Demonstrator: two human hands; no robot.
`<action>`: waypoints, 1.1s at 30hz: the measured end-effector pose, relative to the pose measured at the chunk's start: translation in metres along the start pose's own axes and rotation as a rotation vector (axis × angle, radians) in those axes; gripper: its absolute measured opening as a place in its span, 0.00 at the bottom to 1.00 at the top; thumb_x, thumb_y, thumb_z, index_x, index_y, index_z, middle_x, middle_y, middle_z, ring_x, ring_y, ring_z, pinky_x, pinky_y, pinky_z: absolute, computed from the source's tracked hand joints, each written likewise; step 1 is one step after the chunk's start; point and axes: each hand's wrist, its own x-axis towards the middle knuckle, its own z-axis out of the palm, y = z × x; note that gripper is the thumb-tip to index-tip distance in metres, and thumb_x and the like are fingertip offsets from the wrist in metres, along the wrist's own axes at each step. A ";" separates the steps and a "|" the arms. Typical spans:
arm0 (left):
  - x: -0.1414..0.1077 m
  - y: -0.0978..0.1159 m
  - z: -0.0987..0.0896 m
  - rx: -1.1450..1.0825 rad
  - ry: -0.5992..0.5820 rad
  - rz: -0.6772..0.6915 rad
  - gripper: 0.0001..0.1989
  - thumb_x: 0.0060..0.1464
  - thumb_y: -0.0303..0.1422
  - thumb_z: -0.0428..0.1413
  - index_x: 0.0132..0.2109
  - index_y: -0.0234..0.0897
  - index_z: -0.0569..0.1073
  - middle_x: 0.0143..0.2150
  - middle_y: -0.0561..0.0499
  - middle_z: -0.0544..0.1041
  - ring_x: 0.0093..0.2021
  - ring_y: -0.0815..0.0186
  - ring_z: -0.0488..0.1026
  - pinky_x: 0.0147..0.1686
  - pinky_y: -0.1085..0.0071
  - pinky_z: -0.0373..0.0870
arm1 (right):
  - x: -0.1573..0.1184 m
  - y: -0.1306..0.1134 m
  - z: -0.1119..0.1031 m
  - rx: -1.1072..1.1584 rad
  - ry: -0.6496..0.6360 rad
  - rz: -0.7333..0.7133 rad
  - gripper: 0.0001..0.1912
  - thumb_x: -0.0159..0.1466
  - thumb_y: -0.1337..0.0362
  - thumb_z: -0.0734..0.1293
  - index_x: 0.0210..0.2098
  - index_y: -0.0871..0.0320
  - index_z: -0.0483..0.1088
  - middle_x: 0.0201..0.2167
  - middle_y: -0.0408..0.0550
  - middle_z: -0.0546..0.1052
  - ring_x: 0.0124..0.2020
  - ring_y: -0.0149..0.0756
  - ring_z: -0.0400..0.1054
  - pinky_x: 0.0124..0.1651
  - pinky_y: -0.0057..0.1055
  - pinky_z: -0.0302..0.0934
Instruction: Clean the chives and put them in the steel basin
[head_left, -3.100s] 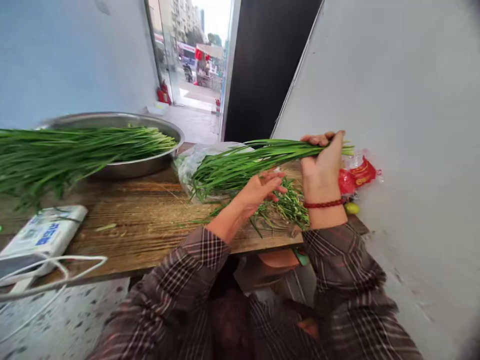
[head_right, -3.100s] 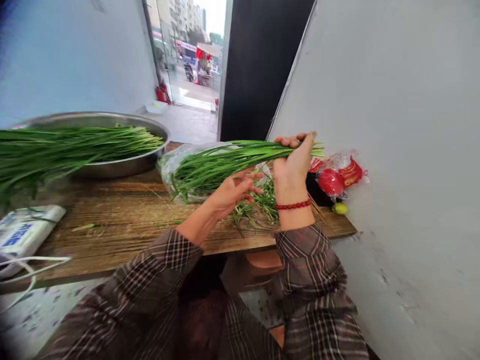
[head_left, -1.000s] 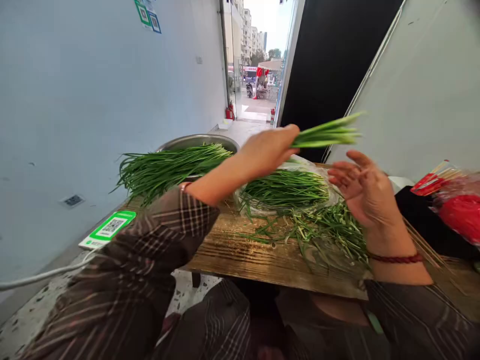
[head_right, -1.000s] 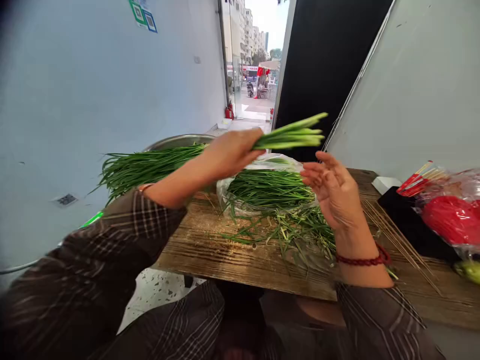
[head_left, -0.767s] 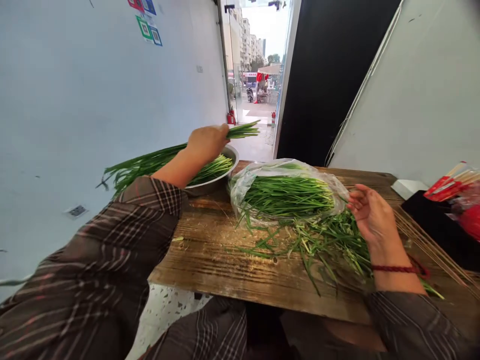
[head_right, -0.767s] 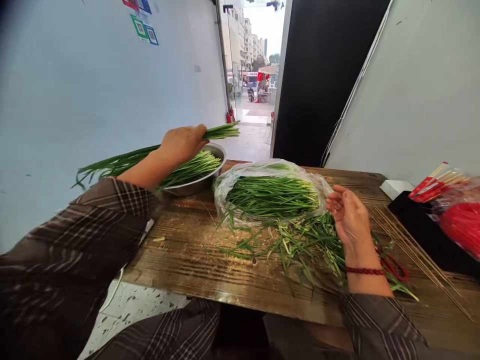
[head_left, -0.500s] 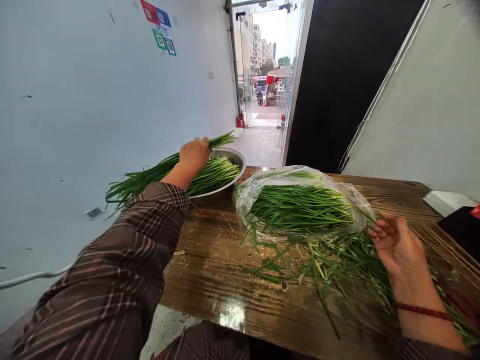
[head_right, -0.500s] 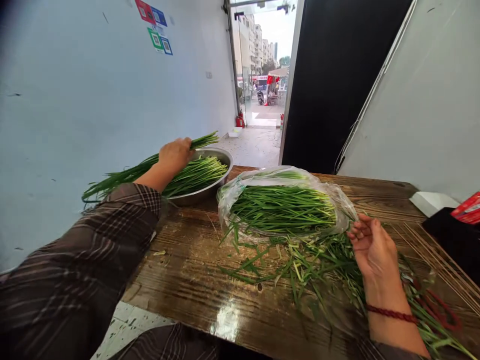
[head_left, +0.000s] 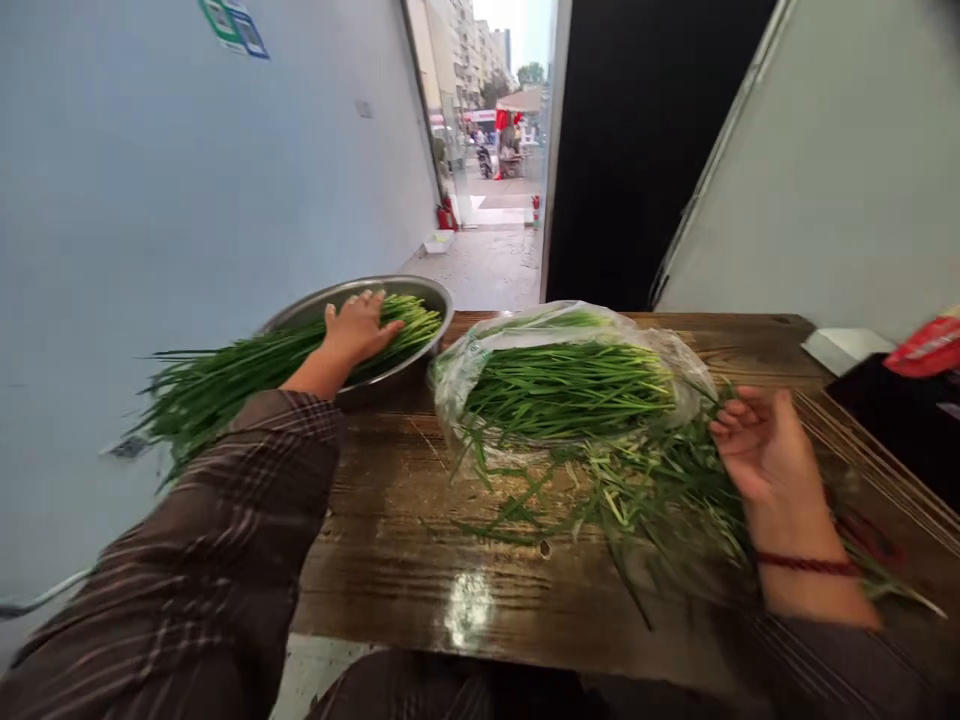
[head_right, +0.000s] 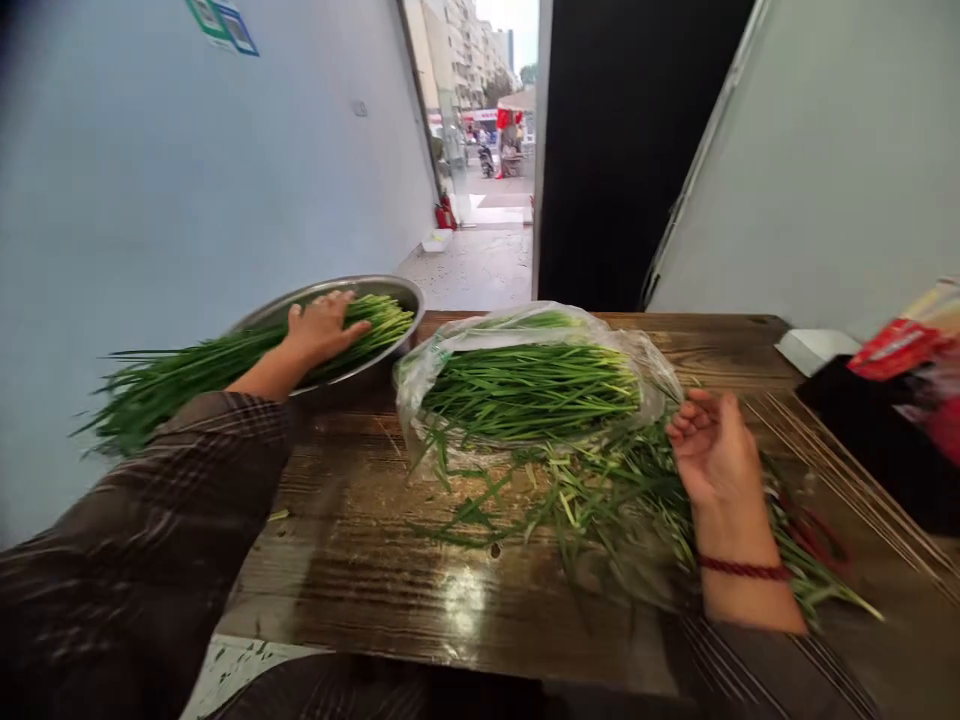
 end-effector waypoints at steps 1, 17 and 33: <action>-0.001 0.013 -0.008 -0.064 0.064 0.046 0.35 0.62 0.48 0.47 0.68 0.29 0.55 0.70 0.37 0.58 0.67 0.46 0.56 0.64 0.39 0.45 | 0.000 0.000 0.000 0.018 0.001 0.006 0.19 0.55 0.47 0.70 0.26 0.59 0.73 0.18 0.41 0.67 0.18 0.23 0.61 0.19 0.20 0.59; -0.094 0.258 -0.006 -0.521 -0.040 0.762 0.20 0.61 0.37 0.49 0.56 0.34 0.70 0.57 0.43 0.73 0.58 0.61 0.69 0.60 0.64 0.63 | 0.001 0.013 0.007 -0.055 -0.049 -0.061 0.21 0.56 0.47 0.69 0.24 0.59 0.65 0.15 0.34 0.64 0.15 0.18 0.55 0.16 0.16 0.50; -0.121 0.254 0.032 0.070 0.125 0.600 0.25 0.56 0.32 0.54 0.60 0.38 0.65 0.50 0.39 0.69 0.50 0.51 0.66 0.47 0.58 0.63 | -0.004 0.015 0.013 0.012 -0.118 -0.032 0.20 0.55 0.47 0.70 0.26 0.59 0.67 0.17 0.34 0.65 0.16 0.18 0.55 0.17 0.17 0.49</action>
